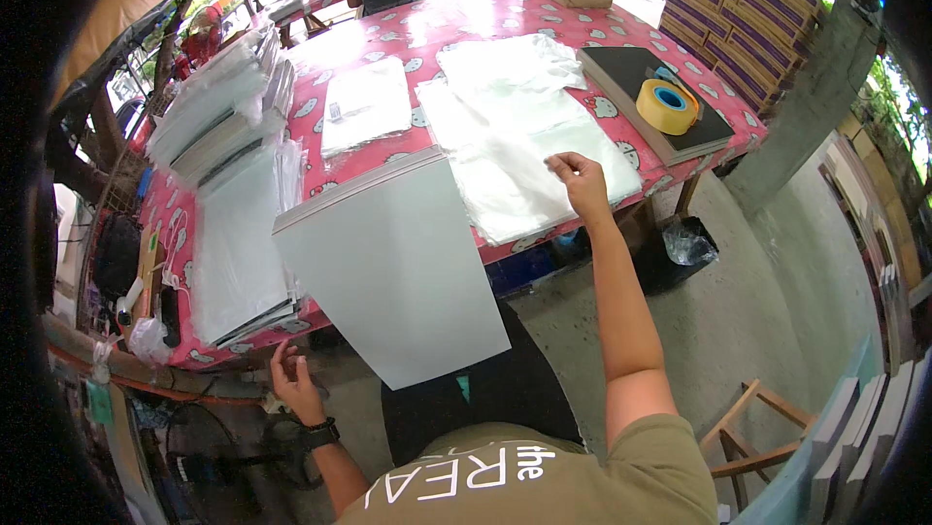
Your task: The person places items into plastic bags and seals them. The person picks up items, slides them into clear plastic sleeves, and then stacks the packaged items.
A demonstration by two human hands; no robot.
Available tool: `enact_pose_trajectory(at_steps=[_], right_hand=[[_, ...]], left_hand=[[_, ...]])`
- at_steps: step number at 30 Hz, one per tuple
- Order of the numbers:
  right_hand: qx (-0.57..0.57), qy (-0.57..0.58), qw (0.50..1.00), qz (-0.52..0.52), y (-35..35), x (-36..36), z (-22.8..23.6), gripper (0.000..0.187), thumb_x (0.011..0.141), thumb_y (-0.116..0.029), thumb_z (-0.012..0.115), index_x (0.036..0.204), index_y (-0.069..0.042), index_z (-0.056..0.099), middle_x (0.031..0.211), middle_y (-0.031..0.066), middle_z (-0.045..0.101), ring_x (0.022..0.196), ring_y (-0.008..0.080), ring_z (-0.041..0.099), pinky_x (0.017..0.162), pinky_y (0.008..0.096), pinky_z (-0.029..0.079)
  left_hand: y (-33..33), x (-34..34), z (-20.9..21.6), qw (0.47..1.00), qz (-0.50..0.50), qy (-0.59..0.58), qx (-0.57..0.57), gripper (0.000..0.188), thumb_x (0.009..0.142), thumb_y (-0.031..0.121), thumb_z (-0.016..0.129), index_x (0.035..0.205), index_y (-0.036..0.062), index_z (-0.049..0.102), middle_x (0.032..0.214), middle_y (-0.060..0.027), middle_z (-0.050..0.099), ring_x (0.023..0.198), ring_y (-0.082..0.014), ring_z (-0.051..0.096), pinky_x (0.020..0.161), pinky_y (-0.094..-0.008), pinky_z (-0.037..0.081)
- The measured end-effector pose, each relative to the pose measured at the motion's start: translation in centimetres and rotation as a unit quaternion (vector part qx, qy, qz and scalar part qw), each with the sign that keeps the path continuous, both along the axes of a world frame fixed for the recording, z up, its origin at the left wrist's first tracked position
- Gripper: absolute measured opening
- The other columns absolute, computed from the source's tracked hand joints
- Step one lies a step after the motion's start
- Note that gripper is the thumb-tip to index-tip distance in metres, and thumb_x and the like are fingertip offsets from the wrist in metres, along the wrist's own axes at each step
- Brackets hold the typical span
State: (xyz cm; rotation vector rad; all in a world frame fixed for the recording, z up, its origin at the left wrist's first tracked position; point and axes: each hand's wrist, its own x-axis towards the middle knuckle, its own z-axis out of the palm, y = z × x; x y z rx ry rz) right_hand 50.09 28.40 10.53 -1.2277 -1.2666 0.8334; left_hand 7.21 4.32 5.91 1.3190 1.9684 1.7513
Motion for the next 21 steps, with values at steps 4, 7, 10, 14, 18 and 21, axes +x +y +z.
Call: enact_pose_trajectory(at_steps=[4,7,10,14,18,21], right_hand=[[0.038,0.040,0.998,0.002,-0.7,-0.1,0.3,0.014,0.076,-0.013,0.063,0.082,-0.001,0.062,0.072,0.0019,0.059,0.065,0.0072,0.050,0.062,0.0197,0.040],[0.045,0.156,0.986,-0.050,-0.5,0.7,0.7,0.012,0.078,-0.013,0.061,0.082,-0.002,0.061,0.072,0.0016,0.059,0.066,0.0070,0.051,0.060,0.0199,0.040],[0.141,0.122,0.966,-0.179,-0.9,2.4,1.8,0.011,0.081,-0.012,0.056,0.082,-0.001,0.059,0.074,0.0028,0.059,0.067,0.0088,0.052,0.061,0.0221,0.041],[0.069,-0.394,0.916,0.039,-7.1,-2.4,2.2,0.010,0.077,-0.006,0.050,0.084,-0.003,0.058,0.079,0.0122,0.060,0.075,0.0242,0.057,0.070,0.0326,0.044],[0.015,-0.298,0.777,0.554,-15.6,-10.6,-0.3,0.015,0.081,-0.014,0.049,0.089,-0.003,0.057,0.077,0.0156,0.057,0.076,0.0290,0.055,0.071,0.0384,0.042],[0.059,-0.194,0.888,0.412,-16.8,-14.7,1.4,0.017,0.081,-0.015,0.051,0.094,-0.005,0.056,0.070,0.0128,0.057,0.066,0.0313,0.055,0.063,0.0365,0.044]], left_hand=[[0.1,0.1,0.4,1.000,-0.011,0.005,0.005,0.030,0.077,0.003,0.051,0.107,0.0015,0.052,0.091,-0.0060,0.055,0.075,-0.0108,0.048,0.068,-0.0245,0.040],[-0.2,0.3,0.6,1.000,-0.007,0.011,0.005,0.030,0.077,0.002,0.051,0.106,0.0013,0.052,0.091,-0.0063,0.054,0.075,-0.0107,0.048,0.069,-0.0245,0.040],[-0.8,0.3,0.8,1.000,-0.008,-0.005,0.017,0.030,0.077,0.002,0.051,0.106,0.0009,0.051,0.092,-0.0071,0.054,0.075,-0.0114,0.048,0.071,-0.0254,0.040],[-1.6,0.4,1.4,0.995,-0.029,-0.044,0.084,0.030,0.077,0.004,0.052,0.106,0.0005,0.051,0.097,-0.0080,0.053,0.083,-0.0142,0.049,0.077,-0.0271,0.040],[-0.5,4.3,4.8,0.958,-0.225,-0.128,0.123,0.033,0.076,0.008,0.056,0.107,0.0005,0.050,0.103,-0.0091,0.051,0.096,-0.0177,0.049,0.083,-0.0292,0.039],[1.9,11.2,6.9,0.878,-0.403,-0.255,-0.039,0.043,0.073,0.012,0.063,0.111,0.0003,0.047,0.098,-0.0062,0.053,0.083,-0.0129,0.052,0.072,-0.0246,0.043]])
